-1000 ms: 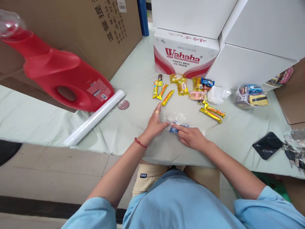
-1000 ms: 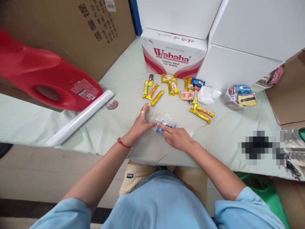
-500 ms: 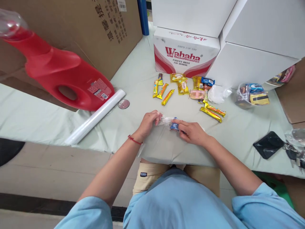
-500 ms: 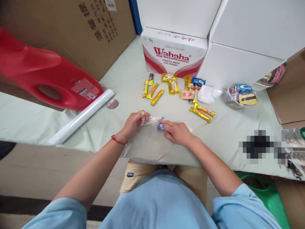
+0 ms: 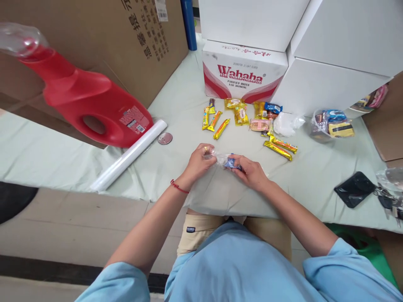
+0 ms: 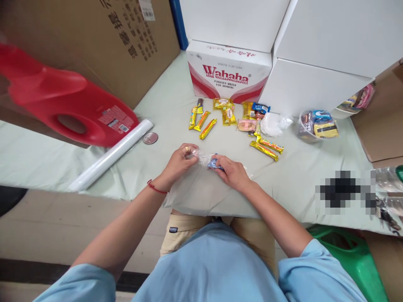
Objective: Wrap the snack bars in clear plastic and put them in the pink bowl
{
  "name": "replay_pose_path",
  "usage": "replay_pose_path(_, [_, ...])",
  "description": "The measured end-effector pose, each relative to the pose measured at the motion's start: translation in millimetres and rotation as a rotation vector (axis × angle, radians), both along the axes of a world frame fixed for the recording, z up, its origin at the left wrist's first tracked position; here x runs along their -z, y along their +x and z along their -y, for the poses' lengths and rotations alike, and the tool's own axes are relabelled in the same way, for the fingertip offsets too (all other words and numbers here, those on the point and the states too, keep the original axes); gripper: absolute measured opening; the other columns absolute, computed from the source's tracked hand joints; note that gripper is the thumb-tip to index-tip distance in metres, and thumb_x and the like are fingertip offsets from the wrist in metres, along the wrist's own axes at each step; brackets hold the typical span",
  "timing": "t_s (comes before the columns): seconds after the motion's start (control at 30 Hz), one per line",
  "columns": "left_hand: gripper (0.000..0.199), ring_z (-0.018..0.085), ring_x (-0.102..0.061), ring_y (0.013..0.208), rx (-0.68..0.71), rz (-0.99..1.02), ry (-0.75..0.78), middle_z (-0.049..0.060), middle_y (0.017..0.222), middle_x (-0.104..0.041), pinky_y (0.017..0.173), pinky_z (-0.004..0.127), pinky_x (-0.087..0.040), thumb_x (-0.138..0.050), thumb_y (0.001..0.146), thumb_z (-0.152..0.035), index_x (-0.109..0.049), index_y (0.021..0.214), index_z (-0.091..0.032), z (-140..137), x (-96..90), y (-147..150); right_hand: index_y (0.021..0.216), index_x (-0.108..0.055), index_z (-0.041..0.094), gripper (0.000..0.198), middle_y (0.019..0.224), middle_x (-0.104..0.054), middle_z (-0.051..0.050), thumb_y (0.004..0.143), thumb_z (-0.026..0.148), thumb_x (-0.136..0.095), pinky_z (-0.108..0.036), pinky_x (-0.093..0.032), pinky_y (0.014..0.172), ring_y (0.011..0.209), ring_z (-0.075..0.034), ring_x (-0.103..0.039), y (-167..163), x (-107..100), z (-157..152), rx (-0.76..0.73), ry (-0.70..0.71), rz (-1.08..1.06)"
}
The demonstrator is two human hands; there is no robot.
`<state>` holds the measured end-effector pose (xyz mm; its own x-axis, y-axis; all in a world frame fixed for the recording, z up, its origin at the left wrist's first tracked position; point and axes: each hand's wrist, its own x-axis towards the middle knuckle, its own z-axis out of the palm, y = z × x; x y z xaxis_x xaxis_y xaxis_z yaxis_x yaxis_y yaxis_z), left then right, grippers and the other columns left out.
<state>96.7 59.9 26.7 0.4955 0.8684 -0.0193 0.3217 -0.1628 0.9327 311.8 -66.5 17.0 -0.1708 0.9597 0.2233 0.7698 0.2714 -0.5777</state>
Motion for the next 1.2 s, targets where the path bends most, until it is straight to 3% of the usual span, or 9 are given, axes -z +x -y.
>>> replay_pose_path(0.13, [0.009, 0.012, -0.055, 0.069, -0.097, 0.128, -0.116, -0.005, 0.074, -0.058, 0.067, 0.024, -0.044, -0.063, 0.072, -0.022, -0.057, 0.078, -0.021, 14, -15.3, 9, 0.097, -0.065, 0.024, 0.015, 0.145, -0.063, -0.011, 0.103, 0.023, -0.052, -0.032, -0.056, 0.087, 0.108, -0.020, -0.070, -4, 5, 4, 0.020, -0.001, 0.016])
replay_pose_path(0.23, [0.006, 0.013, -0.058, 0.068, -0.096, 0.116, -0.064, -0.004, 0.073, -0.063, 0.066, 0.025, -0.045, -0.066, 0.076, -0.023, -0.060, 0.077, -0.021, 29, -24.9, 24, 0.095, -0.069, 0.023, 0.018, 0.141, -0.059, -0.012, 0.101, 0.022, -0.052, -0.033, -0.056, 0.085, 0.093, -0.018, -0.068, -8, 8, 5, 0.016, -0.043, 0.044])
replay_pose_path(0.33, [0.010, 0.019, -0.071, 0.090, 0.035, 0.021, 0.084, 0.004, 0.097, -0.077, 0.086, 0.032, -0.055, -0.063, 0.087, -0.025, -0.072, 0.088, -0.020, 45, -31.7, 39, 0.108, -0.073, 0.023, 0.020, 0.135, -0.060, -0.014, 0.099, 0.023, -0.055, -0.037, -0.057, 0.094, 0.109, -0.023, -0.066, -6, 2, 5, -0.026, -0.051, 0.006])
replay_pose_path(0.47, [0.031, 0.029, -0.065, 0.132, 0.196, -0.209, 0.311, 0.010, 0.138, -0.073, 0.117, 0.051, -0.043, -0.049, 0.102, -0.028, -0.079, 0.107, -0.023, 63, -32.1, 47, 0.118, -0.075, 0.024, 0.027, 0.137, -0.065, -0.013, 0.101, 0.032, -0.056, -0.044, -0.053, 0.107, 0.129, -0.027, -0.062, 16, -16, 9, -0.091, -0.095, -0.189])
replay_pose_path(0.63, [0.038, 0.028, -0.058, 0.142, 0.304, -0.428, 0.566, 0.010, 0.154, -0.062, 0.129, 0.060, -0.024, -0.052, 0.099, -0.018, -0.071, 0.131, -0.027, 81, -19.8, 40, 0.116, -0.076, 0.022, 0.037, 0.107, -0.076, -0.009, 0.102, 0.049, -0.055, -0.041, -0.058, 0.087, 0.091, -0.024, -0.069, 44, -17, 30, 0.369, -0.186, -0.330])
replay_pose_path(0.83, [0.048, 0.027, -0.054, 0.147, 0.308, -0.475, 0.709, 0.011, 0.157, -0.059, 0.129, 0.060, -0.023, -0.043, 0.102, -0.013, -0.064, 0.144, -0.025, 93, -5.5, 34, 0.093, -0.071, 0.022, 0.021, 0.123, -0.070, -0.016, 0.088, 0.042, -0.071, -0.056, -0.049, 0.105, 0.117, -0.035, -0.060, 30, 3, 63, 0.484, -0.168, 0.021])
replay_pose_path(0.97, [0.052, 0.026, -0.050, 0.150, 0.335, -0.502, 0.727, 0.012, 0.161, -0.054, 0.126, 0.059, -0.028, -0.038, 0.103, -0.011, -0.059, 0.148, -0.023, 98, -1.5, 32, 0.088, -0.060, 0.026, 0.018, 0.093, -0.073, -0.007, 0.094, 0.043, -0.062, -0.040, -0.057, 0.079, 0.085, -0.025, -0.068, 24, -14, 69, 0.495, -0.258, -0.229])
replay_pose_path(1.07, [0.053, 0.027, -0.049, 0.152, 0.331, -0.523, 0.721, 0.013, 0.164, -0.051, 0.123, 0.060, -0.031, -0.036, 0.104, -0.011, -0.055, 0.152, -0.021, 103, -0.2, 34, 0.089, -0.054, 0.028, 0.024, 0.066, -0.064, 0.003, 0.095, 0.050, -0.062, -0.030, -0.047, 0.053, 0.053, -0.018, -0.057, 19, -32, 51, 0.492, -0.347, -0.457])
replay_pose_path(1.2, [0.055, 0.030, -0.042, 0.156, 0.288, -0.552, 0.713, 0.019, 0.165, -0.047, 0.124, 0.063, -0.030, -0.035, 0.102, -0.010, -0.054, 0.153, -0.015, 114, 2.6, 45, 0.092, -0.057, 0.027, 0.012, 0.065, -0.063, 0.003, 0.095, 0.038, -0.059, -0.029, -0.047, 0.057, 0.055, -0.018, -0.060, 1, -43, -3, 0.490, -0.216, -0.290])
